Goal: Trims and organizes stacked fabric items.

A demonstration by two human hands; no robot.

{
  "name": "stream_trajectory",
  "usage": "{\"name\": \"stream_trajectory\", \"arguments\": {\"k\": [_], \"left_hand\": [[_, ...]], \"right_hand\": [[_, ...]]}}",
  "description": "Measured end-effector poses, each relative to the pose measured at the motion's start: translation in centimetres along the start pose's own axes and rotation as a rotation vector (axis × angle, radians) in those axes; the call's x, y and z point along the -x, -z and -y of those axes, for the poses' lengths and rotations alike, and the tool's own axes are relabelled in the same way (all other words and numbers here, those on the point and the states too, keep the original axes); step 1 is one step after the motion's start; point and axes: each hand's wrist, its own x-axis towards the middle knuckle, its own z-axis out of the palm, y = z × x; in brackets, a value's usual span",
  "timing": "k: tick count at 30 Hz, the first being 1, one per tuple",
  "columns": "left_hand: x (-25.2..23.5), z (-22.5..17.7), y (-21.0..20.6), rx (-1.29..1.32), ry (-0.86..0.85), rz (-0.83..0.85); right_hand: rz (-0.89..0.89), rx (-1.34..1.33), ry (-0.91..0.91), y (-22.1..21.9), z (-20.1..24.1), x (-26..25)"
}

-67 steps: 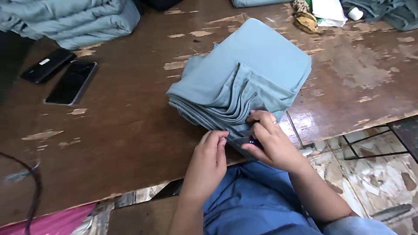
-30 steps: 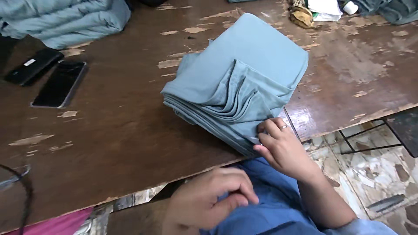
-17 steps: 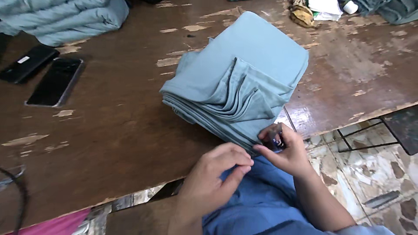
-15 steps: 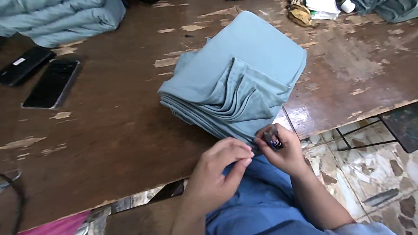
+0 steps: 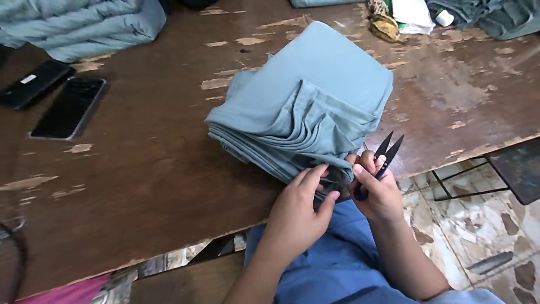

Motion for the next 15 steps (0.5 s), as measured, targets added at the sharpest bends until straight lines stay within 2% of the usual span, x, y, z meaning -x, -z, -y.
{"name": "stream_trajectory", "arguments": {"k": [3, 5, 7, 8, 10, 12, 13, 15], "left_hand": [[-0.3, -0.4, 2.1, 0.023, -0.169, -0.189], [-1.9, -0.3, 4.5, -0.13, -0.229, -0.329], [-4.6, 0.6, 6.8, -0.385, -0.167, -0.388], [-6.1, 1.3, 7.4, -0.493, -0.105, -0.363], [-7.9, 2.2, 7.8, -0.599, -0.052, -0.194], [-7.8, 1.6, 6.9, -0.525, -0.205, 0.011], [-7.2, 0.9, 6.0, -0.427, -0.3, 0.158], [-7.0, -0.8, 5.7, -0.162, -0.428, 0.652]], "right_hand": [[0.111, 0.267, 0.125, 0.6, -0.3, 0.2], [0.168, 0.454, 0.25, 0.7, -0.3, 0.6], [0.206, 0.546, 0.329, 0.7, 0.3, 1.2], [0.233, 0.539, 0.335, 0.7, 0.7, 1.4], [0.285, 0.44, 0.318, 1.0, 1.8, 1.7], [0.254, 0.451, 0.336, 2.0, 2.6, 1.2], [0.189, 0.484, 0.346, 2.8, 3.0, 0.8], [-0.008, 0.532, 0.286, 4.6, 3.4, -0.4]]}}
